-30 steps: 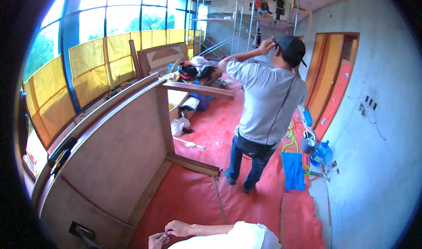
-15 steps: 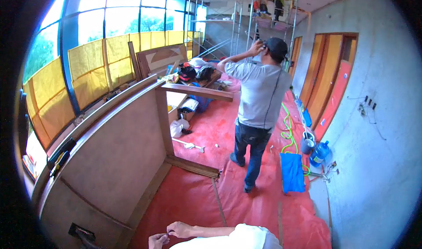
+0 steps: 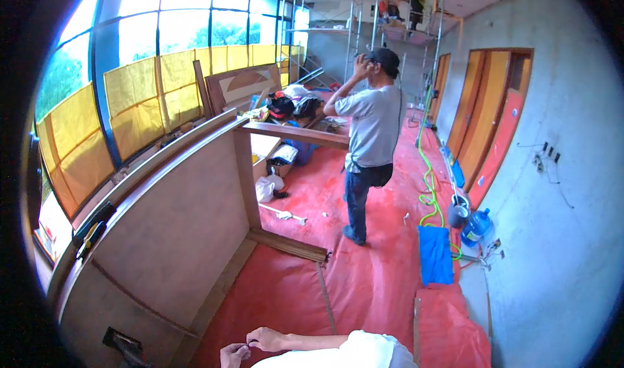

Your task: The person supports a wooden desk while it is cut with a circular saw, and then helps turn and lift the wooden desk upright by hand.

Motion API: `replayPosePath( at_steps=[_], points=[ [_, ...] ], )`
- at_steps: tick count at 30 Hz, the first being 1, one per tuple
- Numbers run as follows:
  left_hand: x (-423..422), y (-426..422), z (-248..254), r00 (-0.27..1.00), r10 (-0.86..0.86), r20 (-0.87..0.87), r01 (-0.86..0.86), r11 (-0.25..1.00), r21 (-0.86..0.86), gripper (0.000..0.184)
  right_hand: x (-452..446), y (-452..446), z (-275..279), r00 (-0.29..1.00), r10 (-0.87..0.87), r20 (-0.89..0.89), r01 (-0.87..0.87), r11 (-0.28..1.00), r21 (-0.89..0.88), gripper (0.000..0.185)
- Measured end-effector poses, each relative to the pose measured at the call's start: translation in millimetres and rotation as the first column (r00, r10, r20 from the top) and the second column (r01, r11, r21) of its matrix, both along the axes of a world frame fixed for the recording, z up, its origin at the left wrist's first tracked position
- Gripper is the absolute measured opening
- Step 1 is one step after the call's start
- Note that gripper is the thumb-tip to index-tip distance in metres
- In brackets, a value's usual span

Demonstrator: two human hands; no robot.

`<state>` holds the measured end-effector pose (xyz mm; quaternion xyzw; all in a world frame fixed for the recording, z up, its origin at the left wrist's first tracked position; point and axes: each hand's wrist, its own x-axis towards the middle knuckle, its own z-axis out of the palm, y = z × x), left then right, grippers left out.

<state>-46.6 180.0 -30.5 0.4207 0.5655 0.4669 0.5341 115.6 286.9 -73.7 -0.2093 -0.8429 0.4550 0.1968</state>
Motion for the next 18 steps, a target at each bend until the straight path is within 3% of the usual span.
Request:
replayPosePath(
  at_steps=[8, 11, 18],
  points=[
    [-1.9, -3.1, -14.0, 0.996, 0.09, 0.015, -0.089, 0.994, -0.069, 0.023, -1.9, -3.4, -3.7, 1.0, 0.006, 0.005, -0.007, 1.0, 0.024, 0.016],
    [-1.0, -5.5, -15.9, 0.995, 0.076, 0.066, -0.075, 0.997, -0.027, 0.025, -1.7, -2.8, -4.3, 1.0, -0.001, 0.026, 0.0, 0.999, 0.036, 0.016],
    [-2.2, -3.9, -7.0, 0.998, 0.058, 0.01, -0.058, 0.997, -0.045, 0.027, -1.8, -3.4, -7.8, 0.999, 0.015, 0.043, -0.014, 1.0, -0.025, 0.016]
  ],
)
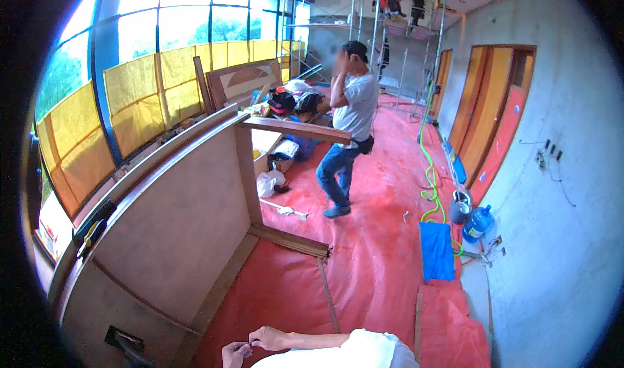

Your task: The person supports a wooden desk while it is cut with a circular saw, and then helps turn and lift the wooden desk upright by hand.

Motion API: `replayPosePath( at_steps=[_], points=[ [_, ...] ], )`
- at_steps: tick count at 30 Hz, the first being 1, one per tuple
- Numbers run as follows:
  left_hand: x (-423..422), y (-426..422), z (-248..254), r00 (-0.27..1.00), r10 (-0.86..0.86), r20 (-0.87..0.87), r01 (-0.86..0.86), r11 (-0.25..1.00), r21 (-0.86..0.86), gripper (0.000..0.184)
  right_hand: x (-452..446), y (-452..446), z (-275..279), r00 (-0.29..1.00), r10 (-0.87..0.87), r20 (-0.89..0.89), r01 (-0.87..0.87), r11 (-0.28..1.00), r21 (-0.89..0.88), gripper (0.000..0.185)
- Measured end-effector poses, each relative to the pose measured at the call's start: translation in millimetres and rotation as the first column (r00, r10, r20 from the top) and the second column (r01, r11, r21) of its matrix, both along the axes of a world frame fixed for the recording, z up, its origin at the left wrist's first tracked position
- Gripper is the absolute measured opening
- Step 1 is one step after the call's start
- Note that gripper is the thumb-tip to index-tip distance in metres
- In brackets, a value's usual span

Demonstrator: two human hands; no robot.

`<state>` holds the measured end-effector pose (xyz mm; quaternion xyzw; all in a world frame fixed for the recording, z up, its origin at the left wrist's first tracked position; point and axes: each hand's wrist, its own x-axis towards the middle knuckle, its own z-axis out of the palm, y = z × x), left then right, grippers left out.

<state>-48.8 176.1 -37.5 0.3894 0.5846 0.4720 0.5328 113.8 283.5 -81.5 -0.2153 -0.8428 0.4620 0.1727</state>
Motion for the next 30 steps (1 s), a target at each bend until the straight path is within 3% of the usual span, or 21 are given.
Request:
replayPosePath(
  at_steps=[12, 19, 22, 26, 30],
  points=[
    [-2.3, 2.9, -4.8, 0.999, -0.026, -0.046, 0.025, 0.999, -0.034, 0.027, 0.8, -0.3, 6.5, 1.0, 0.003, 0.029, -0.002, 1.0, -0.019, 0.015],
    [-21.4, 13.1, -85.0, 1.0, -0.013, -0.015, 0.013, 0.998, -0.062, 0.018, -1.1, 2.5, -9.8, 1.0, 0.005, 0.025, -0.007, 0.997, 0.077, 0.016],
    [-23.2, 13.5, -94.5, 1.0, -0.003, 0.008, 0.004, 0.998, -0.067, 0.017, -1.0, 1.8, -8.5, 1.0, -0.005, 0.004, 0.004, 0.998, 0.055, 0.016],
    [-18.0, 11.9, -86.7, 0.999, 0.02, 0.034, -0.018, 0.998, -0.058, 0.016, -1.2, 4.0, -13.0, 0.999, 0.032, 0.002, -0.032, 0.996, 0.085, 0.016],
    [-16.0, 12.3, -72.8, 0.996, -0.024, -0.085, 0.019, 0.999, -0.051, 0.016, -0.7, 5.5, -11.9, 0.999, 0.027, 0.02, -0.029, 0.994, 0.101, 0.016]
  ],
)
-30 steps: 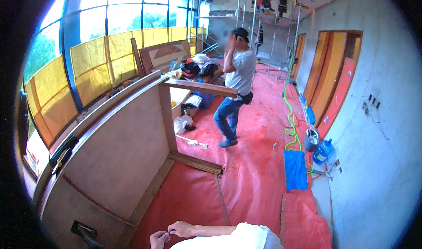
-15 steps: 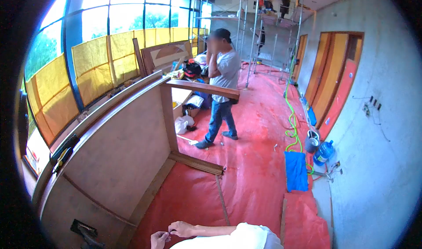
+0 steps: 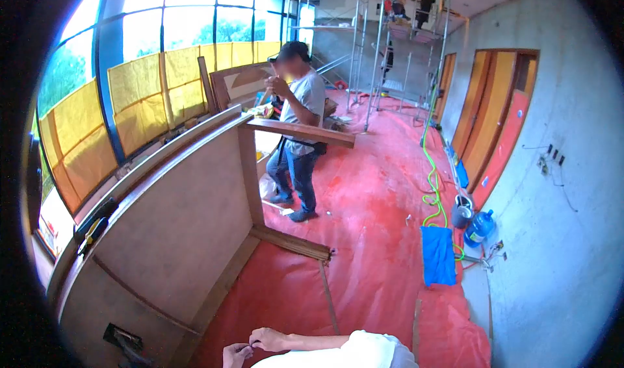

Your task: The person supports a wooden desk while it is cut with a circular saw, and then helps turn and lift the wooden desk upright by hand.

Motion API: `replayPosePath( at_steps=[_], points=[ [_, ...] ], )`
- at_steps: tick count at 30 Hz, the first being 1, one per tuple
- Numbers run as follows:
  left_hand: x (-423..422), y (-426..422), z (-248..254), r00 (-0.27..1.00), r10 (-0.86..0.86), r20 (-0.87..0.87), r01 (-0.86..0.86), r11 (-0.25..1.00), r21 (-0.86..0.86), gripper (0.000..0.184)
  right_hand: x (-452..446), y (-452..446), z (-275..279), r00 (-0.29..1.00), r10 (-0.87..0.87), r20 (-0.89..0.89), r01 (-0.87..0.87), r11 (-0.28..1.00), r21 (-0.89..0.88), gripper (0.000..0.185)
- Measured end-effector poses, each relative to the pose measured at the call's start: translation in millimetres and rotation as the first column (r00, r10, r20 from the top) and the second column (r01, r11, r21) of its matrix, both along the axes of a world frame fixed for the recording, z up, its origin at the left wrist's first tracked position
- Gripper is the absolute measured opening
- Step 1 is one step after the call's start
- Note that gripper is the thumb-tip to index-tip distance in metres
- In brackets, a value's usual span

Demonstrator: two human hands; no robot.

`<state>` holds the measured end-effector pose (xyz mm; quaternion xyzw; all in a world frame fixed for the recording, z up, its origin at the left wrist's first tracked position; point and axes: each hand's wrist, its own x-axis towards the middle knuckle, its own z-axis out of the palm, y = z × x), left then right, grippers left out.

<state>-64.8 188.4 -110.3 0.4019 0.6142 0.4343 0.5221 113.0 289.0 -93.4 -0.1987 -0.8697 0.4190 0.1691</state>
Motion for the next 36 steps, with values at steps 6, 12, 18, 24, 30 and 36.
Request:
replayPosePath(
  at_steps=[6, 12, 18, 24, 30, 36],
  points=[
    [16.2, -0.6, 43.6, 0.996, 0.074, -0.059, -0.073, 0.997, 0.013, 0.012, 3.7, -2.2, 20.1, 0.997, -0.074, -0.024, 0.072, 0.994, -0.082, 0.017],
    [16.7, -8.2, 39.9, 0.978, -0.036, -0.205, 0.042, 0.999, 0.025, 0.019, 4.6, -5.9, 30.8, 0.998, -0.045, 0.034, 0.047, 0.997, -0.06, 0.012],
    [15.8, -18.3, 31.4, 0.964, -0.008, -0.266, 0.0, 1.0, -0.027, 0.017, -4.3, -11.4, 25.1, 1.0, 0.02, -0.018, -0.021, 0.999, -0.031, 0.011],
    [27.8, -24.2, 9.6, 0.964, 0.105, -0.246, -0.124, 0.99, -0.065, 0.023, -6.2, -1.3, 14.0, 0.991, 0.121, 0.054, -0.113, 0.985, -0.13, 0.015],
    [18.1, -41.9, 25.2, 0.953, 0.169, -0.249, -0.187, 0.981, -0.051, 0.021, -26.7, -7.8, 23.0, 0.981, 0.193, 0.032, -0.189, 0.976, -0.105, 0.013],
    [12.9, -48.6, 36.0, 0.956, 0.2, -0.214, -0.225, 0.969, -0.098, 0.021, -35.8, -8.3, 23.5, 0.976, 0.216, 0.036, -0.21, 0.971, -0.116, 0.012]
  ],
)
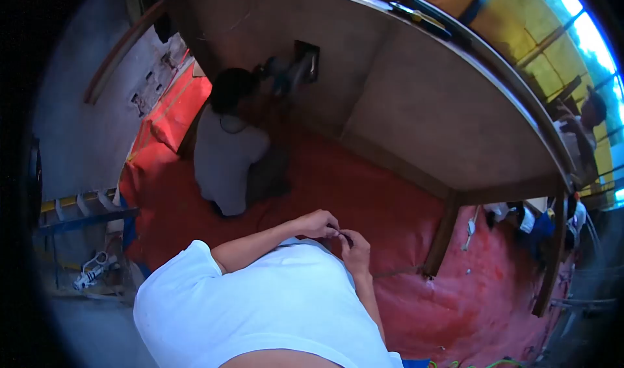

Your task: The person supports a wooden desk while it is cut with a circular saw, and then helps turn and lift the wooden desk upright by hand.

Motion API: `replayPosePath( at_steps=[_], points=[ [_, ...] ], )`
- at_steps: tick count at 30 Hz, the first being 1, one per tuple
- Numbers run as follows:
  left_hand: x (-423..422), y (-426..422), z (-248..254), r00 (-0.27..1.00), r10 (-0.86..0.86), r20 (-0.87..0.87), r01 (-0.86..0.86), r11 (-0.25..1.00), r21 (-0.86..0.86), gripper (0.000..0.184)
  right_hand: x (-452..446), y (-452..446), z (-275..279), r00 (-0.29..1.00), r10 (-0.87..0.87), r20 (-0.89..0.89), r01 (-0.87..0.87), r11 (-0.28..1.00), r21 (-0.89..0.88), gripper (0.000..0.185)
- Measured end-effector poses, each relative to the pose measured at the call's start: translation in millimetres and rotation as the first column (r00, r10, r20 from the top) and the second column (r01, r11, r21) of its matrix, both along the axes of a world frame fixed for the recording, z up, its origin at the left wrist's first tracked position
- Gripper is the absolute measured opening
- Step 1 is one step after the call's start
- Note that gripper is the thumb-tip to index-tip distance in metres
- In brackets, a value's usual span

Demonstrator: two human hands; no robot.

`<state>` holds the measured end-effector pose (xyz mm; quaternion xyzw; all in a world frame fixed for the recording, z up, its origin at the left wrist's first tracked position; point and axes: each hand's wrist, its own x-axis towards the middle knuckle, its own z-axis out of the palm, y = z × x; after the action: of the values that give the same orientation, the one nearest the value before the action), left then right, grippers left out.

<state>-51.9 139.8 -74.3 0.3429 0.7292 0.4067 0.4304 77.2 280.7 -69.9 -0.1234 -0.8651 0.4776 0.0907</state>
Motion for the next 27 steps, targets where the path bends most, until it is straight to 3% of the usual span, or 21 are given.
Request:
replayPosePath(
  at_steps=[7, 11, 14, 17, 20, 24, 27],
  points=[
    [-1.7, 1.2, -1.9, 0.997, -0.073, 0.008, 0.073, 0.996, -0.054, 0.02, -0.5, -1.6, -4.2, 1.0, 0.007, 0.007, -0.006, 0.999, -0.041, 0.01],
    [-3.2, 10.8, -0.6, 0.976, -0.213, -0.048, 0.208, 0.974, -0.093, 0.02, 7.1, 8.3, -2.4, 0.999, 0.037, 0.011, -0.037, 0.999, -0.017, 0.015],
    [-5.6, 17.6, -12.7, 0.983, -0.173, -0.063, 0.167, 0.981, -0.098, 0.021, 7.7, 24.6, -7.0, 0.999, 0.002, -0.047, -0.002, 1.0, -0.005, 0.019],
    [-10.3, 17.7, -15.4, 0.99, 0.017, -0.139, -0.035, 0.992, -0.122, 0.02, 4.6, 58.0, 8.4, 0.995, -0.101, -0.01, 0.1, 0.993, -0.062, 0.021],
    [-17.9, 7.0, -39.9, 0.927, 0.191, -0.323, -0.233, 0.968, -0.097, 0.019, -9.6, 113.7, 13.4, 0.989, -0.095, -0.114, 0.102, 0.993, 0.062, 0.017],
    [-20.0, -20.8, -34.0, 0.807, 0.527, -0.268, -0.568, 0.817, -0.105, 0.018, -72.9, 182.6, 75.7, 0.947, 0.028, -0.32, 0.057, 0.966, 0.253, 0.01],
    [-14.3, -55.5, -48.0, 0.679, 0.667, -0.307, -0.719, 0.689, -0.091, 0.014, -150.1, 218.4, 135.5, 0.876, 0.134, -0.464, 0.066, 0.918, 0.39, 0.006]
  ],
)
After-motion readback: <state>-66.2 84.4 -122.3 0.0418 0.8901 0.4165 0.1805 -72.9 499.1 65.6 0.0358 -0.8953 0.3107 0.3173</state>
